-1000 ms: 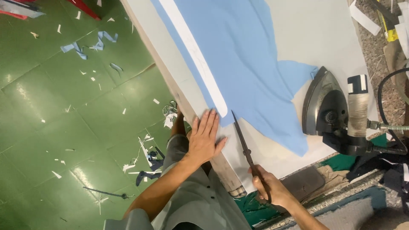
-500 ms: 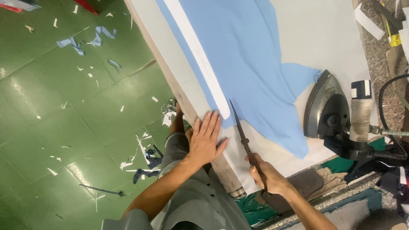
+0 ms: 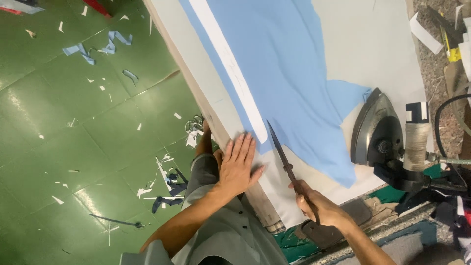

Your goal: The person cuts a light blue fabric along a white paper template using shears, then irons the cut fabric piece on a white work surface. The person repeats the cutting and ironing process on a second piece of fabric.

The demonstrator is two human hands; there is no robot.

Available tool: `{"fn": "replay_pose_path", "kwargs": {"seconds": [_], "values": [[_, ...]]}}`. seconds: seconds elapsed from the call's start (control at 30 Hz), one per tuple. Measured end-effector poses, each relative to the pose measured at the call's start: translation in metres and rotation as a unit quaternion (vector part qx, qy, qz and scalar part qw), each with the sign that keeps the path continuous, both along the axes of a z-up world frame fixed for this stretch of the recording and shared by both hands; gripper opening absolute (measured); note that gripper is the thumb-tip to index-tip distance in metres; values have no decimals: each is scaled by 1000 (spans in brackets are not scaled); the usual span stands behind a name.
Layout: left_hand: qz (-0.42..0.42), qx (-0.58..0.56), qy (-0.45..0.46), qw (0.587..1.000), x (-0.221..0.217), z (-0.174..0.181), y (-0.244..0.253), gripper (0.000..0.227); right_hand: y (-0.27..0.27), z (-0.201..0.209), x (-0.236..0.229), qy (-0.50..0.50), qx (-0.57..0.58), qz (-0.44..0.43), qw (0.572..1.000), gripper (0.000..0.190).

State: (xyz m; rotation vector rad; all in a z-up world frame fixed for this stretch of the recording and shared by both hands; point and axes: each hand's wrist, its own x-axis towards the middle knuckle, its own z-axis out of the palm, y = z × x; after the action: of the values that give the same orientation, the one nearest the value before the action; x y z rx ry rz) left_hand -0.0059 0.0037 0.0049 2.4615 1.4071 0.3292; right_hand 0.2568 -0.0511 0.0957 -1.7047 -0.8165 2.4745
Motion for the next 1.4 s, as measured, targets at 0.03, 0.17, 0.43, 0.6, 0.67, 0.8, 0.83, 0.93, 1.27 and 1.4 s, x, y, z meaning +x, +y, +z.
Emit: {"fn": "replay_pose_path", "kwargs": {"seconds": [0.03,0.17,0.43,0.6,0.67,0.8,0.83,0.93,1.27,1.4], "values": [[1,0,0,1000,-3,-3,10,77,8,2,-2,0,0,1,1000,61],[22,6,72,997,-13,-5,47,91,35,1,-11,-75,77,130,986,79],[17,19,9,1000,-19,-3,62,87,60,-8,-24,-95,92,132,982,83],[16,19,9,1000,-19,-2,63,81,61,-9,-26,-96,57,64,992,79],[16,21,6,1000,-22,4,67,82,56,-15,-21,-73,24,34,996,80],[14,46,10,999,-35,2,94,87,57,-26,-11,-41,-82,0,996,38],[16,46,10,999,-37,1,103,87,70,-17,-19,-42,-83,1,996,38],[30,39,48,998,-39,-2,124,93,102,-2,-37,-61,51,102,992,91],[19,23,13,999,-42,-6,129,88,122,-9,-48,-140,67,113,981,88],[25,25,-4,999,-41,-11,127,85,126,-7,-42,-125,21,87,988,89]]}}
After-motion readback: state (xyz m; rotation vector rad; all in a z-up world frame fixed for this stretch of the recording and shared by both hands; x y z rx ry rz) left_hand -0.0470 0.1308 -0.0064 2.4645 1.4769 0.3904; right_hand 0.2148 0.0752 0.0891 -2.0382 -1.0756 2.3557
